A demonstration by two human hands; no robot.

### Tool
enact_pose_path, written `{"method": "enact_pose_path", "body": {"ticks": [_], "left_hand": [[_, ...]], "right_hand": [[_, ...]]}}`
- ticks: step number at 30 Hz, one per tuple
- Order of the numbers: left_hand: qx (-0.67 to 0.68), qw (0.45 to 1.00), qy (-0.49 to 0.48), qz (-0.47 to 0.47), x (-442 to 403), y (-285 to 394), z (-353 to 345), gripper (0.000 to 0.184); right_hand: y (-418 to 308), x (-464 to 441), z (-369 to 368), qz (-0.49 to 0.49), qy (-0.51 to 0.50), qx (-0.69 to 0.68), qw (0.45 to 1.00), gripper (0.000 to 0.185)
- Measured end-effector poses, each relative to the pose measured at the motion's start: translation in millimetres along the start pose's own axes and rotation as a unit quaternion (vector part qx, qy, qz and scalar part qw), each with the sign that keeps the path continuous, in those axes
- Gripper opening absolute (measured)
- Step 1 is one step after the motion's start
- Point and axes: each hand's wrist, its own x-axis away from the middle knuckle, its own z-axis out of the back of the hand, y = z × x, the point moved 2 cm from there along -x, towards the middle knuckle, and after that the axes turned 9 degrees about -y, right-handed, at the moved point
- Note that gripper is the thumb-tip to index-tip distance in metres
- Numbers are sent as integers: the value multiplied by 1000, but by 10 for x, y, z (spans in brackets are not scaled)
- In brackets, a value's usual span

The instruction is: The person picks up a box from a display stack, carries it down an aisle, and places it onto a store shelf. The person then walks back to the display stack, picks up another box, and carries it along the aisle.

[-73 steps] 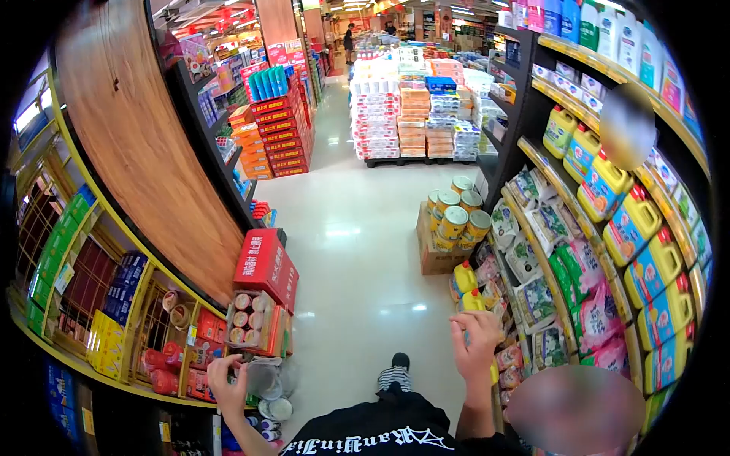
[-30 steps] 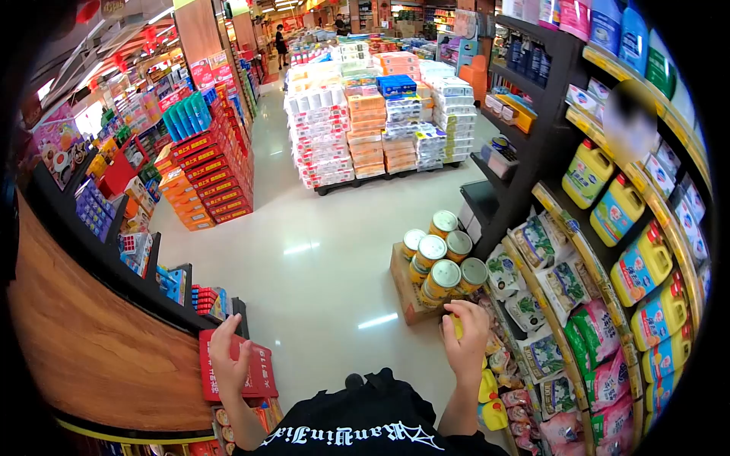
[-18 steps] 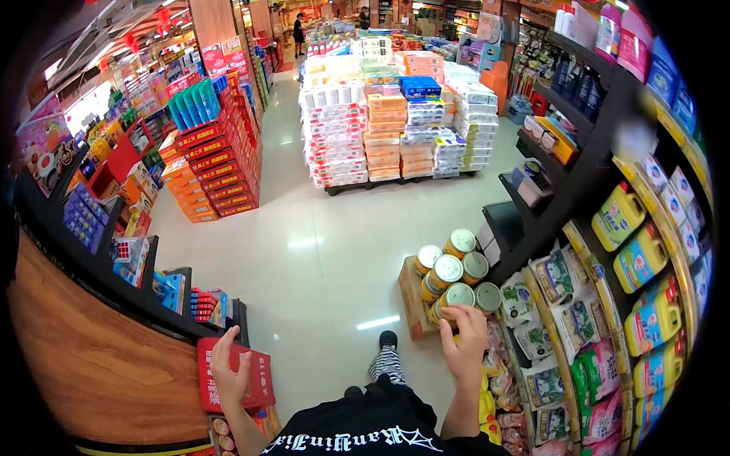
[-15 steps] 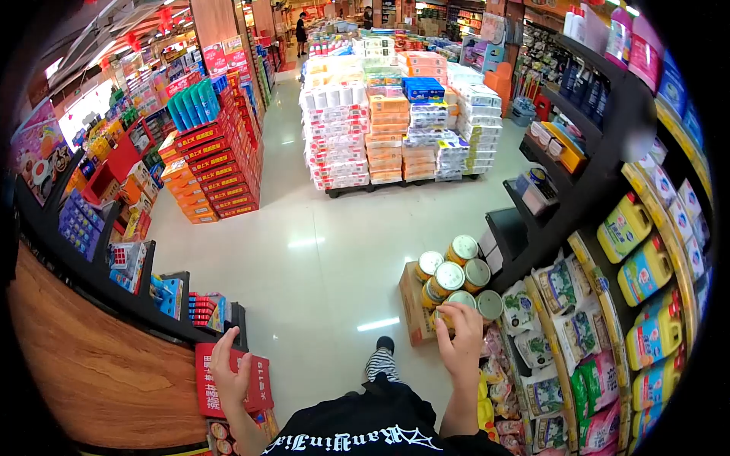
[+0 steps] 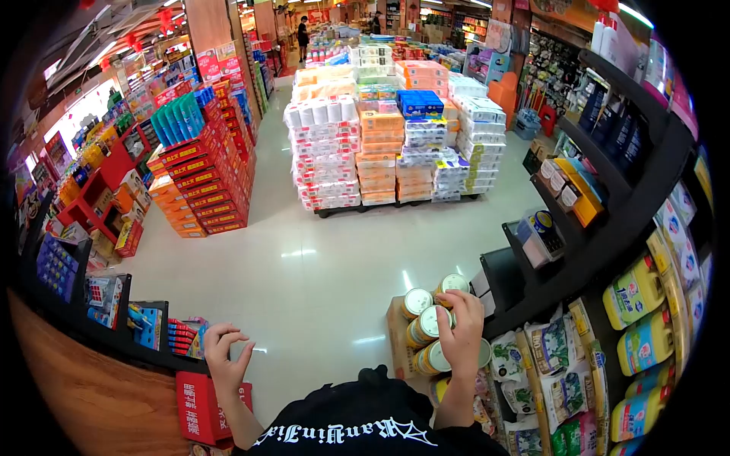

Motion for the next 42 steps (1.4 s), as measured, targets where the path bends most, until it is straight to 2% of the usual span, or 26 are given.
{"method": "enact_pose_path", "body": {"ticks": [10, 18, 21, 25, 29, 34, 42], "left_hand": [[8, 996, -72, -45, -863, -93, -662, 17], [33, 992, -77, -94, -1891, -663, -1187, 17], [49, 991, -66, -109, -2407, -887, -1247, 17], [51, 990, -55, -120, -2952, -1245, -1314, 16], [47, 988, -98, -109, -3278, -1526, -1371, 15], [69, 985, -141, -66, -3489, -1849, -1567, 14], [60, 991, -110, -52, -4043, -2066, -2002, 15]], "right_hand": [[535, -443, -253, -80, -12, 13, 997, 17], [584, -1223, -761, -94, 20, 42, 994, 16], [495, -1660, -907, -94, 47, 35, 994, 15], [449, -2198, -1230, -73, 34, 54, 995, 17], [414, -2554, -1608, -84, 31, 36, 995, 17], [429, -2838, -1953, -96, -38, 36, 994, 17], [791, -3623, -2282, -77, -53, 40, 995, 17]]}}
